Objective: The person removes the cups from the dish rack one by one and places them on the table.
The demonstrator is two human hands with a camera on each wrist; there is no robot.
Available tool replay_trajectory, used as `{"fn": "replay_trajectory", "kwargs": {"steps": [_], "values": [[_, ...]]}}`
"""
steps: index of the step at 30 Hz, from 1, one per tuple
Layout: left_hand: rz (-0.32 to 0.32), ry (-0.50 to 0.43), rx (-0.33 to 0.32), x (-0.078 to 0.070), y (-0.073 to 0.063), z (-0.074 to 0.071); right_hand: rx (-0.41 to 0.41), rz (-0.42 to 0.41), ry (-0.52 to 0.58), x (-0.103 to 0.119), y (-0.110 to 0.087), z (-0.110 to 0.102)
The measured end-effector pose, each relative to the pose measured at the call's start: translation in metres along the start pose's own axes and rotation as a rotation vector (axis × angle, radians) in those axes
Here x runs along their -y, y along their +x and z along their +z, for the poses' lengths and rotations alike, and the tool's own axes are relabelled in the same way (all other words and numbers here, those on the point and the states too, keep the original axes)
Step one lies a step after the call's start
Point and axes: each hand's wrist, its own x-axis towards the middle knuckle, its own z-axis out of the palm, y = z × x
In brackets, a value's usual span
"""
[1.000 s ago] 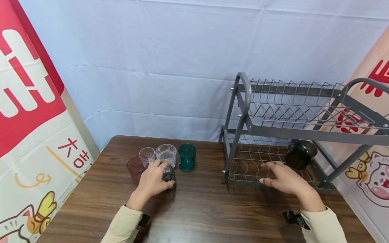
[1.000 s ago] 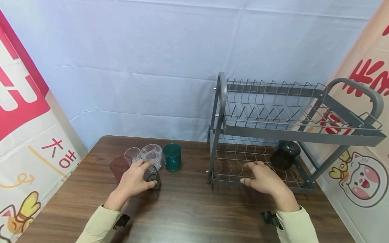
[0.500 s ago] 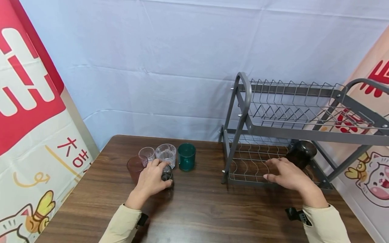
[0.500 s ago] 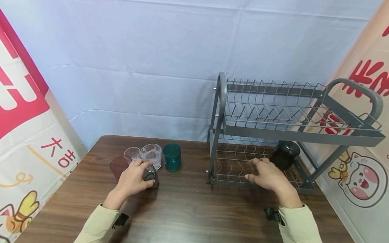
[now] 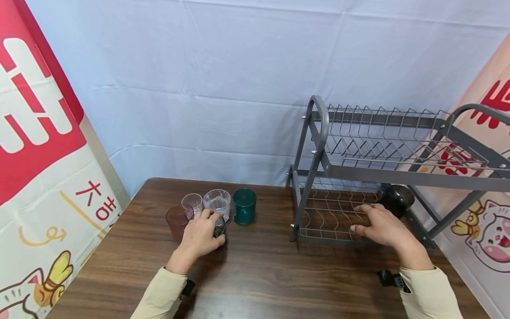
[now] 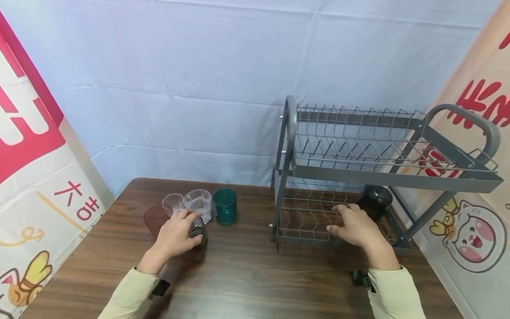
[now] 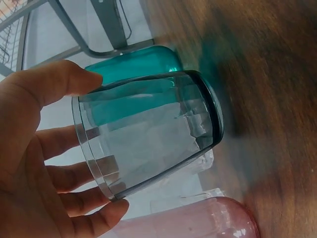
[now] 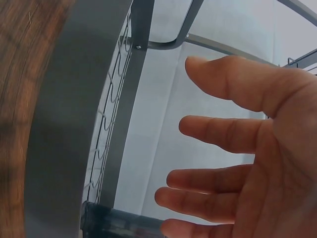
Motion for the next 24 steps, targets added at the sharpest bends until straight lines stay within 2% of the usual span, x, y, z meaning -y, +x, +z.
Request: {"fn": "replay_trajectory", "kwargs": {"steps": [7, 16, 24], "values": [[0.001, 0.034, -0.015, 0.000, -0.003, 0.002, 0.000, 0.029, 0.003, -0.006, -0.002, -0.004], [-0.021, 0.021, -0.052, -0.001, -0.005, 0.006, -0.029, 0.030, -0.004, -0.014, -0.003, -0.008], [-0.062, 0.042, -0.049, 0.000, -0.003, 0.006, -0.028, 0.046, -0.032, -0.020, -0.001, -0.012]]}}
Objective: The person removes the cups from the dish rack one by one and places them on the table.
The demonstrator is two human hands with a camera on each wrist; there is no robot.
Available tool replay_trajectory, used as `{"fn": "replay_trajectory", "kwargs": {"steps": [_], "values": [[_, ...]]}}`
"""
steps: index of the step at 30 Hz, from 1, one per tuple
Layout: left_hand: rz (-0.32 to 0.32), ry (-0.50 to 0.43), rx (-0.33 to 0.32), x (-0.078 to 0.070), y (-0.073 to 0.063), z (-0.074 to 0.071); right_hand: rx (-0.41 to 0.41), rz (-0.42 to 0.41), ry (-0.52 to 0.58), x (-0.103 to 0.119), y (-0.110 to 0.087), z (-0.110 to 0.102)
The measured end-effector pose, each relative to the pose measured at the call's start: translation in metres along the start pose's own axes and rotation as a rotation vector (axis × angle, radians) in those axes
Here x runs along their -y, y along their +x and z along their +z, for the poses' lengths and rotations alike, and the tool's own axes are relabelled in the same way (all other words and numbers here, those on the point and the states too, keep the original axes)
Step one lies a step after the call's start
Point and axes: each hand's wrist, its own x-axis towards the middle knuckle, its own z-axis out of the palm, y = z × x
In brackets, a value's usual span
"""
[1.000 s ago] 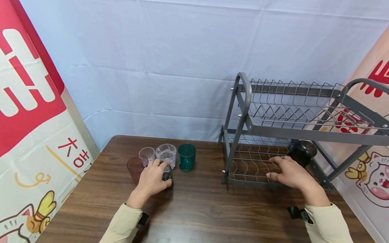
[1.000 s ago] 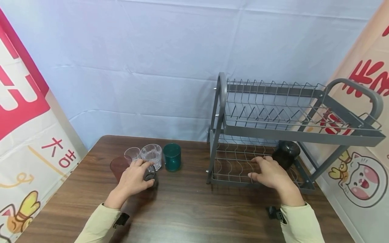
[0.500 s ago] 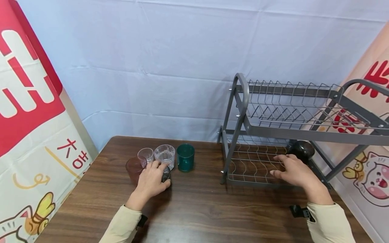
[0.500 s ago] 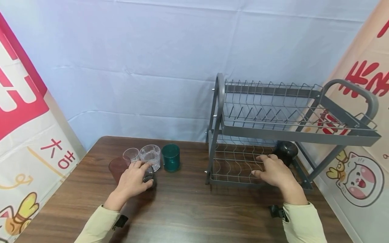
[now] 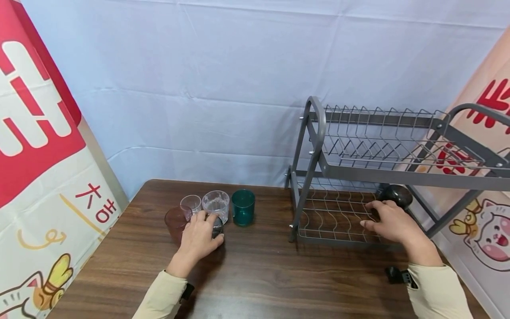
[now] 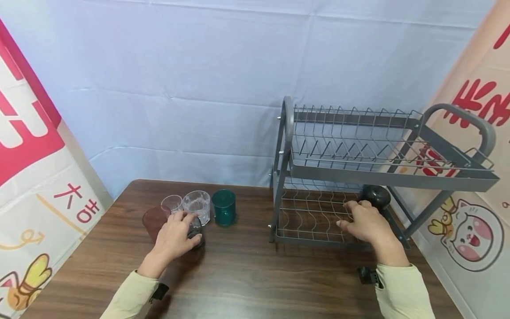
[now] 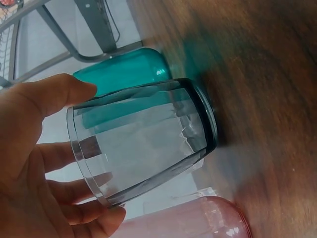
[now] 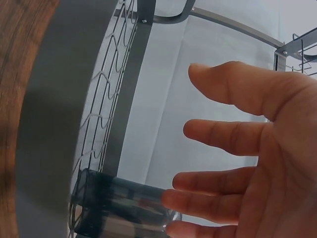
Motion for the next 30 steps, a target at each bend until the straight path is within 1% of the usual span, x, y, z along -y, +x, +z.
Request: {"fn": "replay_trajectory", "kwargs": {"steps": [7, 19, 25, 30], "values": [[-0.021, 0.024, 0.041, -0.001, 0.003, 0.000, -0.011, 0.021, -0.038, -0.003, 0.004, -0.007], [-0.030, 0.062, 0.083, -0.003, 0.006, 0.000, -0.032, 0.040, -0.023, -0.010, 0.007, -0.006], [-0.035, 0.067, 0.087, -0.004, 0.007, -0.001, -0.058, 0.033, -0.028, -0.014, 0.007, -0.010], [-0.040, 0.072, 0.087, -0.005, 0.008, -0.001, -0.049, 0.061, -0.031, -0.016, 0.007, -0.013]]}}
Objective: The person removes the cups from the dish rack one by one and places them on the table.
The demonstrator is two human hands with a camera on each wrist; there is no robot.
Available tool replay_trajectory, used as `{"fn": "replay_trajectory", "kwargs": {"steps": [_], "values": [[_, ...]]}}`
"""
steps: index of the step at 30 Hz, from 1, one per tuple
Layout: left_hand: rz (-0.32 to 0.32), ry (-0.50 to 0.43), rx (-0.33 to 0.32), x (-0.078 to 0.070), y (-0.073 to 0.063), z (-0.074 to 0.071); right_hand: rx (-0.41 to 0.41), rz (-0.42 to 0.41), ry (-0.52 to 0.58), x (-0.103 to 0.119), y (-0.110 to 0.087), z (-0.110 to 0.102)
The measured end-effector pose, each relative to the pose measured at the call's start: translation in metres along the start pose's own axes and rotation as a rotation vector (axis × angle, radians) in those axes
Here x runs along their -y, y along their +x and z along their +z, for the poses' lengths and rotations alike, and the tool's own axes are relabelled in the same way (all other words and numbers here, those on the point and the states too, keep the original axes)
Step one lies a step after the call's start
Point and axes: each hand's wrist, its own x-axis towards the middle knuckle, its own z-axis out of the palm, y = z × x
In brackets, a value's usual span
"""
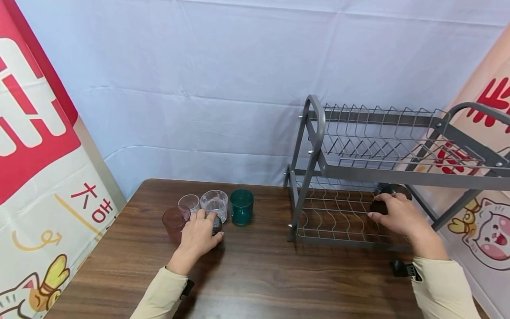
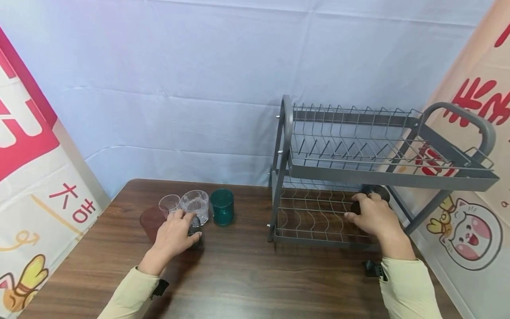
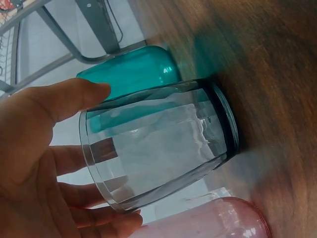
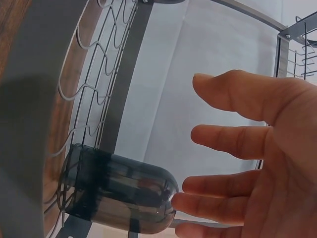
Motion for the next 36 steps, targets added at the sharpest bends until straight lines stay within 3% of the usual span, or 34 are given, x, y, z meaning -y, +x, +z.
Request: {"fn": "replay_trajectory", "kwargs": {"steps": [36], "values": [[0.056, -0.008, -0.007, -0.020, -0.005, -0.023, 0.001, 0.060, -0.012, -0.013, 0.008, -0.009]]}}
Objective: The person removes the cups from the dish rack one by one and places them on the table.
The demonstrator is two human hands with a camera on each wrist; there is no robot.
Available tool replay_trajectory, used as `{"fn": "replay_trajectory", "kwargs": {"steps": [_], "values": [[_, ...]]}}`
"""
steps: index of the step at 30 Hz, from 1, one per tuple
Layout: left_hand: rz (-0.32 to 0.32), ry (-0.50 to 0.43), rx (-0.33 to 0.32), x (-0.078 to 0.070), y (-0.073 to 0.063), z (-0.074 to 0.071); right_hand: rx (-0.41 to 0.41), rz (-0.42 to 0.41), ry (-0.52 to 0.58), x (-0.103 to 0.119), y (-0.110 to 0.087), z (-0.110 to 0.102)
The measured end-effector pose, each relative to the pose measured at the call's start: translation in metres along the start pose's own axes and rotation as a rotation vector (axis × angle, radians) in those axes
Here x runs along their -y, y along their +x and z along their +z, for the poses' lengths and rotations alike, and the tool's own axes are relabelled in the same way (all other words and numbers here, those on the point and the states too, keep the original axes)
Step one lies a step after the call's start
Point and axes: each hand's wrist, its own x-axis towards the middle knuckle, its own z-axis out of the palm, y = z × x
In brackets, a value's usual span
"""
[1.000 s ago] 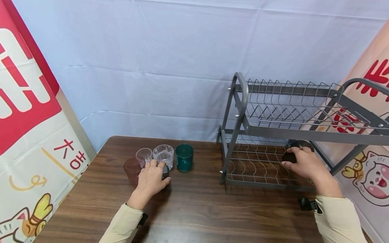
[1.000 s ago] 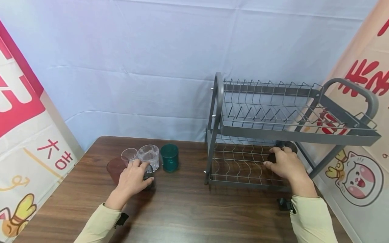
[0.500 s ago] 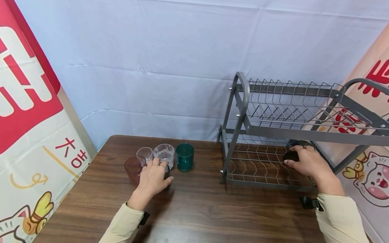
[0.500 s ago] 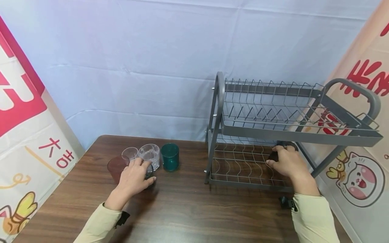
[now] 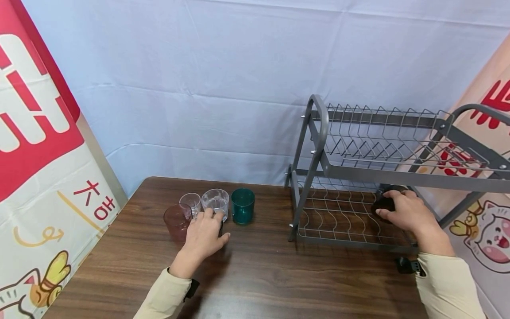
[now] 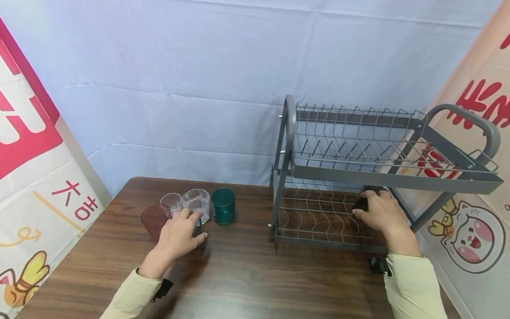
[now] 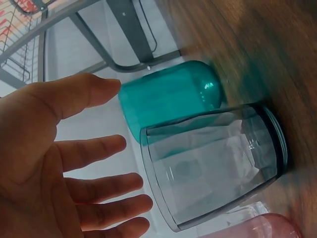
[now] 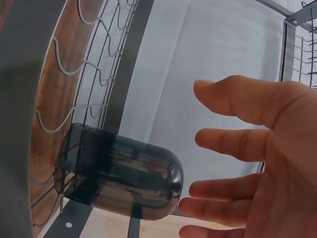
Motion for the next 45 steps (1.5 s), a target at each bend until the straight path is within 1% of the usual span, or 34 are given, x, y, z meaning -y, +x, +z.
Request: {"fn": "replay_trajectory", "kwargs": {"steps": [4, 8, 16, 23, 30, 38, 45], "values": [[0.002, 0.004, -0.002, -0.001, -0.001, -0.001, -0.031, -0.021, -0.004, -0.004, 0.001, 0.002], [0.000, 0.003, 0.002, -0.003, -0.001, -0.002, -0.043, -0.021, -0.004, -0.007, 0.002, 0.002], [0.009, -0.035, 0.010, -0.009, -0.001, -0.001, -0.040, 0.011, 0.001, -0.009, 0.006, 0.002], [0.024, -0.051, 0.005, -0.015, -0.002, 0.001, -0.040, 0.015, 0.006, -0.014, 0.009, 0.005], [0.019, -0.099, -0.009, -0.022, 0.002, 0.001, -0.072, 0.032, 0.017, -0.021, 0.013, 0.010], [0.023, -0.111, 0.027, -0.029, 0.003, 0.003, -0.075, 0.055, 0.039, -0.027, 0.017, 0.014], [0.039, -0.128, 0.018, -0.034, 0.001, 0.005, -0.083, 0.085, 0.063, -0.030, 0.022, 0.017]]}}
